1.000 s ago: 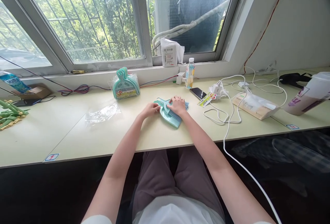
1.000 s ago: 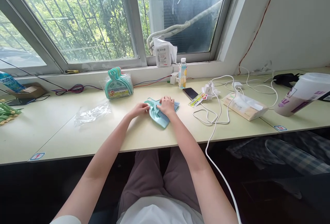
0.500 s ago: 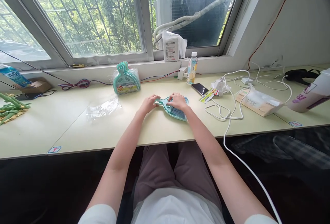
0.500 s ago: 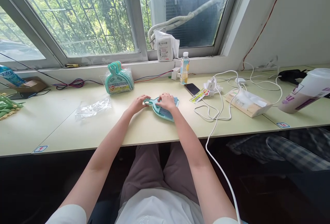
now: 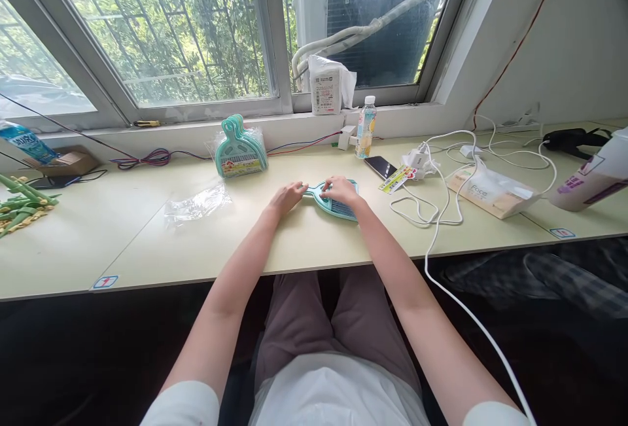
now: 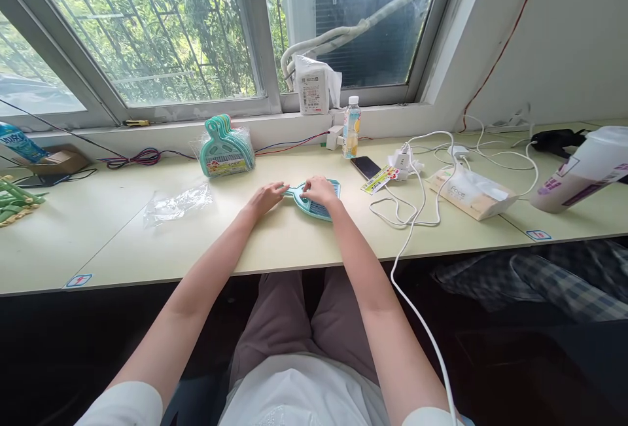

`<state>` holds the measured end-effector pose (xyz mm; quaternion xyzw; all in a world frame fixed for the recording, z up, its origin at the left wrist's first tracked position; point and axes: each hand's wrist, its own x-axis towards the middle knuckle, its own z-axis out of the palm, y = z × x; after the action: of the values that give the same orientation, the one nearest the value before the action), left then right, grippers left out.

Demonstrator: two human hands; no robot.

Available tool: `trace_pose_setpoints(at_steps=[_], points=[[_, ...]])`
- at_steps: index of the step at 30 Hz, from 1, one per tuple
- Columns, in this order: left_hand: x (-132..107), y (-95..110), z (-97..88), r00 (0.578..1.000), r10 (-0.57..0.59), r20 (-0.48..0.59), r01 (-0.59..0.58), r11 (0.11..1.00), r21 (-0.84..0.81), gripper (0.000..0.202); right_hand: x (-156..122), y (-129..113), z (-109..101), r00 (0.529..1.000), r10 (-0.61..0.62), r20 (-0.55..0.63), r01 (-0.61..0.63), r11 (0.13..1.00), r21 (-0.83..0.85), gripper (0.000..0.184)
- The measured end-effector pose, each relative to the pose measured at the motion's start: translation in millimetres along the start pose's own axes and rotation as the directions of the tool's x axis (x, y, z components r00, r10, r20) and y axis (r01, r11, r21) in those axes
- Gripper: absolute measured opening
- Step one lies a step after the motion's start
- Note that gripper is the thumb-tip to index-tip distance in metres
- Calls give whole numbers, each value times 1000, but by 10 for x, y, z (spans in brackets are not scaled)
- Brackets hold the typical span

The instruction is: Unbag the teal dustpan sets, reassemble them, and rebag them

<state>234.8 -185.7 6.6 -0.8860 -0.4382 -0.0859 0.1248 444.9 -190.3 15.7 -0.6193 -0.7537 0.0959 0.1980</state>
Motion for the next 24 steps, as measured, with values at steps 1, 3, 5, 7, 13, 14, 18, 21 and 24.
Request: trace_pose_setpoints(at_steps=[1, 3, 5, 7, 13, 14, 18, 21, 24], points=[[7, 9, -2, 1000, 5, 10, -5, 1000, 12, 43, 0, 5, 2, 1000, 7, 3, -7, 1000, 7, 18], [19, 21, -8, 1000, -1, 28, 0, 1000, 21, 42, -2, 16, 5, 1000, 16, 10, -16, 1000, 25, 18], [25, 29, -14, 999, -20, 38, 19, 1000, 25, 40, -2, 27, 8, 1000, 16, 18, -17, 999, 41, 18], [28, 38, -17, 999, -33, 40, 31, 999, 36, 38, 1, 35, 10, 1000, 13, 20, -14, 999, 49, 18], [67, 60, -1, 1000, -20, 9, 19, 993, 115, 38, 29, 50, 40, 1000, 20, 21, -21, 998, 52, 19], [77, 60, 5, 1000, -18, 5, 17, 994, 109, 38, 32, 50, 47, 1000, 18, 20, -19, 999, 44, 19], [79, 53, 36, 1000, -11, -15, 11, 1000, 24, 38, 20, 40, 55, 1000, 20, 18, -20, 999, 27, 19], [40, 51, 49, 995, -83, -51, 79, 993, -84, 39, -4, 17, 32, 999, 26, 20, -27, 999, 39, 20], [29, 72, 27, 959, -253, -125, 219, 948, -231, 48, -25, -15, 4, 999, 46, -3, -46, 996, 72, 28]])
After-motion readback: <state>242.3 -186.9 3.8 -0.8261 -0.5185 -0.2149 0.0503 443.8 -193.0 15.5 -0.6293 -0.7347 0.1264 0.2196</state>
